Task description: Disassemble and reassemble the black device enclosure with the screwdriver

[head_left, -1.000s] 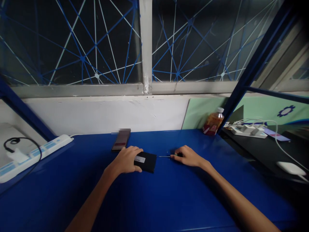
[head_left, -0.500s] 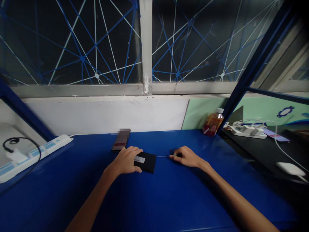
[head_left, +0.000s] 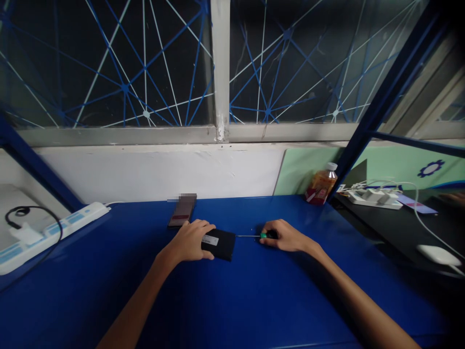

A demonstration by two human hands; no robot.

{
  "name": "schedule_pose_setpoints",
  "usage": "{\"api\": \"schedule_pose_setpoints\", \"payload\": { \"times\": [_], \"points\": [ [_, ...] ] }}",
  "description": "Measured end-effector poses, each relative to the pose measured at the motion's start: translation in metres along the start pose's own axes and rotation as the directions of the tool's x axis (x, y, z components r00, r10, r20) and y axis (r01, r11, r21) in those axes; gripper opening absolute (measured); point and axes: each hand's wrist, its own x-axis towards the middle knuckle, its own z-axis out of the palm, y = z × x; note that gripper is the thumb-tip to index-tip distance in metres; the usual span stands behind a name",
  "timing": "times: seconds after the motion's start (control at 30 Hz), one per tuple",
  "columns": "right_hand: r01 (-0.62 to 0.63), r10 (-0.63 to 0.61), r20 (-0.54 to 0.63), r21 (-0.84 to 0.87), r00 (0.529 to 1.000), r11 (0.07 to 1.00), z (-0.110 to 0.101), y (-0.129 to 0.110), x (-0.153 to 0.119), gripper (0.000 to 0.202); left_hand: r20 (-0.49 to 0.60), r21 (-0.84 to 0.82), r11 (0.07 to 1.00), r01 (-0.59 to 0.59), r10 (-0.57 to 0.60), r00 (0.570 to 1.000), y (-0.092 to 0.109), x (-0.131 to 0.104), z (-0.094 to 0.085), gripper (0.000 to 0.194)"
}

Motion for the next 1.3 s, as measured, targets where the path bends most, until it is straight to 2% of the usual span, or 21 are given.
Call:
{"api": "schedule_pose_setpoints", "payload": {
  "times": [0.17, 0.3, 0.6, 0.77, 1.07, 1.3],
  "points": [
    [-0.050, 0.051, -0.013, 0.041, 0.999, 0.998, 0.002, 0.002, 0.002, 0.031, -0.013, 0.005, 1.000, -0.010, 0.010, 1.000, -0.002, 0.000, 0.001, 0.074],
    [-0.033, 0.033, -0.004, 0.048, 0.999, 0.998, 0.007, -0.002, 0.003, 0.032, -0.014, -0.004, 1.000, -0.013, 0.013, 1.000, -0.001, 0.000, 0.001, 0.072],
    [-0.020, 0.020, -0.012, 0.015, 1.000, 1.000, 0.001, -0.007, 0.001, 0.028, -0.014, -0.001, 1.000, -0.016, 0.016, 1.000, -0.004, 0.000, 0.004, 0.073],
    [-0.036, 0.036, 0.009, -0.033, 0.999, 0.999, 0.003, 0.001, 0.001, 0.037, -0.010, 0.011, 1.000, -0.019, 0.019, 1.000, -0.005, 0.000, 0.004, 0.074],
    [-0.022, 0.018, -0.039, -0.082, 0.999, 0.996, 0.012, -0.005, 0.003, 0.038, 0.007, 0.023, 1.000, 0.005, -0.005, 1.000, -0.005, 0.002, 0.004, 0.076],
    [-0.058, 0.046, -0.099, -0.122, 0.994, 0.991, 0.005, -0.004, 0.002, 0.039, 0.023, 0.016, 1.000, 0.011, -0.011, 1.000, -0.004, 0.002, 0.002, 0.078]
  ]
}}
